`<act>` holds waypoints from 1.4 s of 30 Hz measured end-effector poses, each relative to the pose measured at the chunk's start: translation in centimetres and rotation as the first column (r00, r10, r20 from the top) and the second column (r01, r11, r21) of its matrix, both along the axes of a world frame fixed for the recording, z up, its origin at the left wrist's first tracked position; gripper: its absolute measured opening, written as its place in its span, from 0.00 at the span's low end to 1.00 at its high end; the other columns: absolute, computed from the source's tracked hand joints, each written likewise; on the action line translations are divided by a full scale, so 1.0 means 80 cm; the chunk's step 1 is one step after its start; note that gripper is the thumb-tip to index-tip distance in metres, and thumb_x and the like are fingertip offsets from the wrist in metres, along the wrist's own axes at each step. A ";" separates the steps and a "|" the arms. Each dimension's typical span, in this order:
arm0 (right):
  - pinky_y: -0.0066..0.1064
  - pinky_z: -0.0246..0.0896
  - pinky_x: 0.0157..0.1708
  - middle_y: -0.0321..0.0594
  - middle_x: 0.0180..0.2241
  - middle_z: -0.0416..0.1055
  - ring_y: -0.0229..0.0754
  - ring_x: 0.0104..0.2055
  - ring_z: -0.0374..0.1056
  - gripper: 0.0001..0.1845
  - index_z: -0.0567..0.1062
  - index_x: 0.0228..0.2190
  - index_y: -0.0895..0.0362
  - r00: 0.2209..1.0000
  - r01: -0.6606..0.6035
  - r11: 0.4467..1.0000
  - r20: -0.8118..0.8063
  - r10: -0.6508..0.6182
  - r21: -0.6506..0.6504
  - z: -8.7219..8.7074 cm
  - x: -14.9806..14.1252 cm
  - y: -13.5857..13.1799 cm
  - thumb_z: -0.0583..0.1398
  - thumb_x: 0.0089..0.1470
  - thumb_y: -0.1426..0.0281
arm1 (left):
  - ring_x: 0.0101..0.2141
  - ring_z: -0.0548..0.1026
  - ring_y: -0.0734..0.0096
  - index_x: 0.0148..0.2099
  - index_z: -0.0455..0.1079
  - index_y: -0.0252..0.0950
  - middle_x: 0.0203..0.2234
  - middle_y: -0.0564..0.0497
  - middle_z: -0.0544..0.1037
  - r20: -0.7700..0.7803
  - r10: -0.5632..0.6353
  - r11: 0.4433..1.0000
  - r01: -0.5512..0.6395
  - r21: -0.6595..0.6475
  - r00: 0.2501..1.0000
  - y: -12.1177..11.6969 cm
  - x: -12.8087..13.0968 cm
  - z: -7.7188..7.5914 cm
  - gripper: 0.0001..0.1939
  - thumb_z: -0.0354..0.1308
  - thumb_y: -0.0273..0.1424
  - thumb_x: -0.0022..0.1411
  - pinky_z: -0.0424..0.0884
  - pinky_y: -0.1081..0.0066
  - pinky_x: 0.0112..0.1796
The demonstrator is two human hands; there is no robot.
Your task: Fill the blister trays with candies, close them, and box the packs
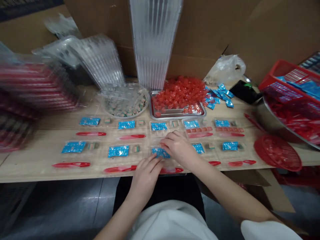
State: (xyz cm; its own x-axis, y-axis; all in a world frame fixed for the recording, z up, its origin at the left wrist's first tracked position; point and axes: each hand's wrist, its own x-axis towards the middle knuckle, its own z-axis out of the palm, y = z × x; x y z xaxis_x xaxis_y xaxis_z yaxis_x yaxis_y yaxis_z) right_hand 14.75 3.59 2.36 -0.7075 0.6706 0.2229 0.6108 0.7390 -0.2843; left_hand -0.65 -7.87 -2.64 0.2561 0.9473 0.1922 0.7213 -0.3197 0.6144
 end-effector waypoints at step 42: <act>0.35 0.64 0.43 0.40 0.38 0.73 0.41 0.42 0.68 0.10 0.75 0.40 0.52 0.836 -0.121 0.928 -0.540 -0.095 -0.352 0.013 0.032 -0.023 0.60 0.53 0.71 | 0.29 0.75 0.76 0.37 0.64 0.36 0.28 0.53 0.77 0.762 0.611 0.752 0.142 -0.643 0.215 0.050 0.022 0.060 0.11 0.61 0.32 0.54 0.70 0.74 0.35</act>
State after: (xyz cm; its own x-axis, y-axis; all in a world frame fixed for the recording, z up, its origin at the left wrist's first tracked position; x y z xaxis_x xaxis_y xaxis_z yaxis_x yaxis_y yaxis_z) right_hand 17.31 1.75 3.41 -0.5541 0.7699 0.3166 0.2691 0.5255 -0.8071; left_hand 1.12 -3.86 2.13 0.0036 0.9165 -0.4000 -0.4839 0.3517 0.8014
